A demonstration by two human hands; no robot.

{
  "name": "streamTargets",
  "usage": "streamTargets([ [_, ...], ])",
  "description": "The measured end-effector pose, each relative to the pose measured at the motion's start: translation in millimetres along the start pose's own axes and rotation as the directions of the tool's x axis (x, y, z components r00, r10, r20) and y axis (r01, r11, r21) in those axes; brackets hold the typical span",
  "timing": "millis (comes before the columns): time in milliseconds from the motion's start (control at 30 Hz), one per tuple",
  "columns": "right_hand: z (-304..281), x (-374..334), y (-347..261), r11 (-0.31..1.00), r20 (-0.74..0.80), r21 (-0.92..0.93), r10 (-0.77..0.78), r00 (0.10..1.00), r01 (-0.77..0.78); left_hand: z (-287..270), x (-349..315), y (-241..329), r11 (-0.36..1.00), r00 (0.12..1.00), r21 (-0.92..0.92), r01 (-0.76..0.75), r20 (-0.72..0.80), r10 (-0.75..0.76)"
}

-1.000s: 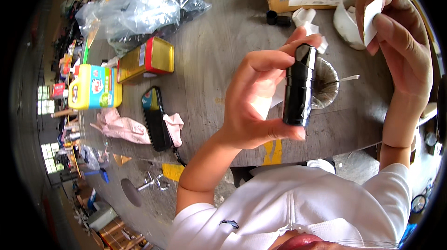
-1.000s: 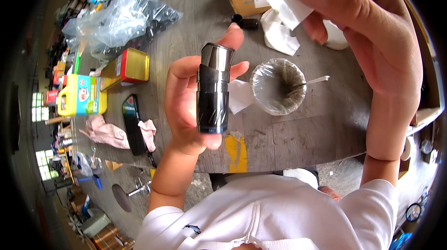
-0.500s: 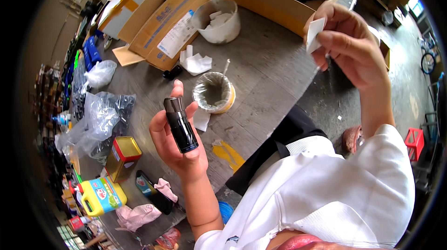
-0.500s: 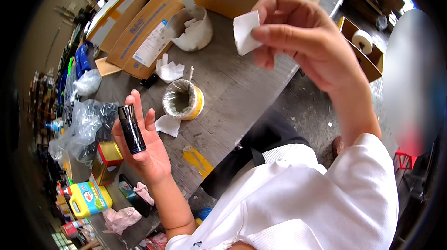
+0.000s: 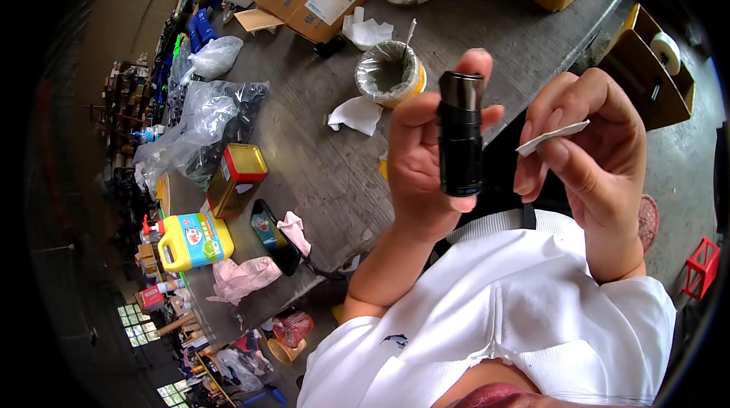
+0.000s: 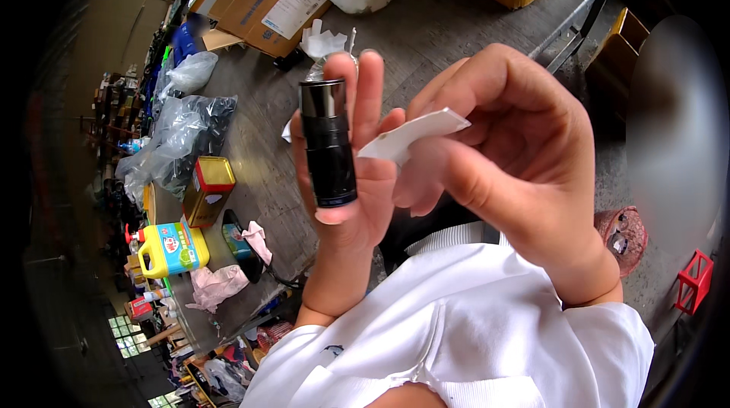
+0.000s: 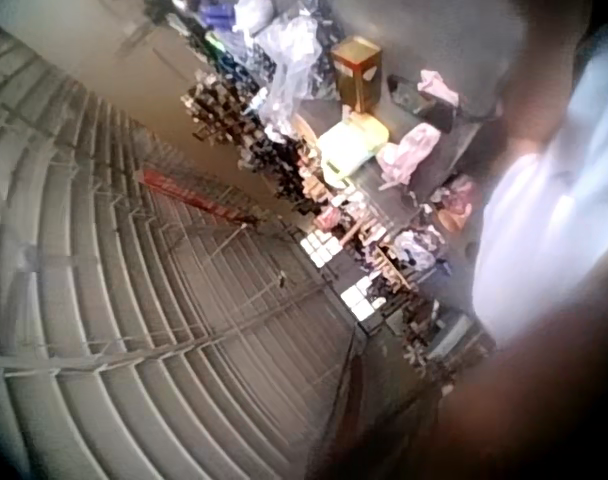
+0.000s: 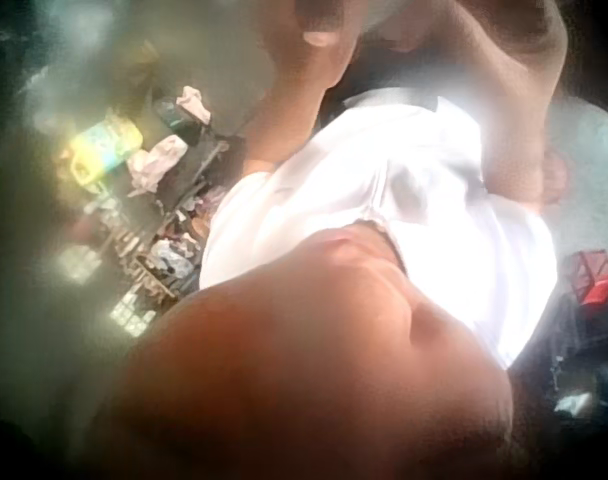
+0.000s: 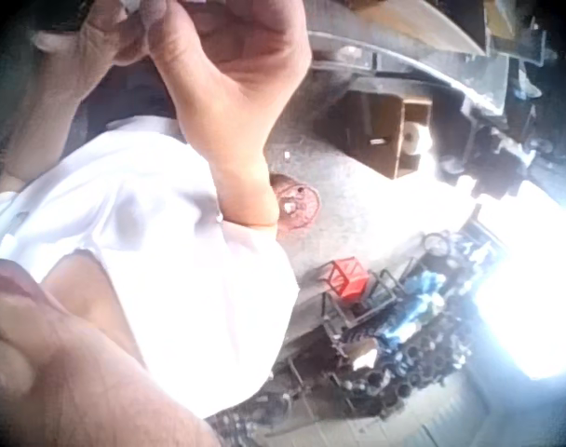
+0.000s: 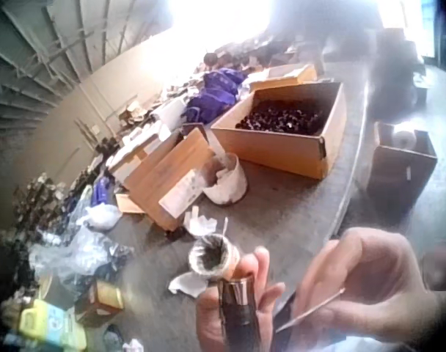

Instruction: The person cleans small black cylindrical parts by applying a substance with a brush and wiping them with a tissue. They handle the parts one at a time, rotating them to clean all sides, and place the finished items into a cardboard box.

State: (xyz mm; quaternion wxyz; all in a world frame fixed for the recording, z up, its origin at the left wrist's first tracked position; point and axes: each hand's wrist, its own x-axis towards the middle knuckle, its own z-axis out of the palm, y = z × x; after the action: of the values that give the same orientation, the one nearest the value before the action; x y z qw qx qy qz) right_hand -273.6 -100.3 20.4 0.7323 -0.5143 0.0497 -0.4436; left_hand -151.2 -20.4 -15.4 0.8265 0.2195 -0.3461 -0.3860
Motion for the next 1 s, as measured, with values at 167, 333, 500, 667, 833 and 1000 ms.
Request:
streamTargets([
  [167, -4, -13, -3, 0.992, -0.018, -0.113, -0.06, 0.998, 0.058, 11, -11, -24, 0.986, 0.99, -0.135, 0.101, 0.114, -0.086],
  [333, -18, -20, -6, 0.98, -0.037, -0.18, -0.094, 0.995, 0.086, 19, -16, -34, 0.958, 0.977, -0.198, 0.206, 0.1, -0.189],
  [500, -25, -22, -5, 0.983, -0.039, -0.182, -0.042, 0.998, 0.034, 16, -17, -36, 0.982, 0.981, -0.102, 0.161, 0.124, -0.148],
  [667, -23, -22, -8, 0.986, -0.116, -0.13, 0.091, 0.989, -0.106, -7, -7, -39, 0.996, 0.934, 0.082, -0.031, 0.356, 0.0],
  [833, -14, -25, -2, 0.986, -0.184, -0.16, 0.023, 0.983, -0.053, -1, -16, -29, 0.932, 0.971, 0.361, -0.041, 0.236, -0.049],
  [1000, -11, -26, -3, 0.969, -0.237, -0.229, 0.038, 0.971, -0.093, 4, -19, -19, 0.868, 0.979, 0.495, -0.034, 0.19, -0.071],
])
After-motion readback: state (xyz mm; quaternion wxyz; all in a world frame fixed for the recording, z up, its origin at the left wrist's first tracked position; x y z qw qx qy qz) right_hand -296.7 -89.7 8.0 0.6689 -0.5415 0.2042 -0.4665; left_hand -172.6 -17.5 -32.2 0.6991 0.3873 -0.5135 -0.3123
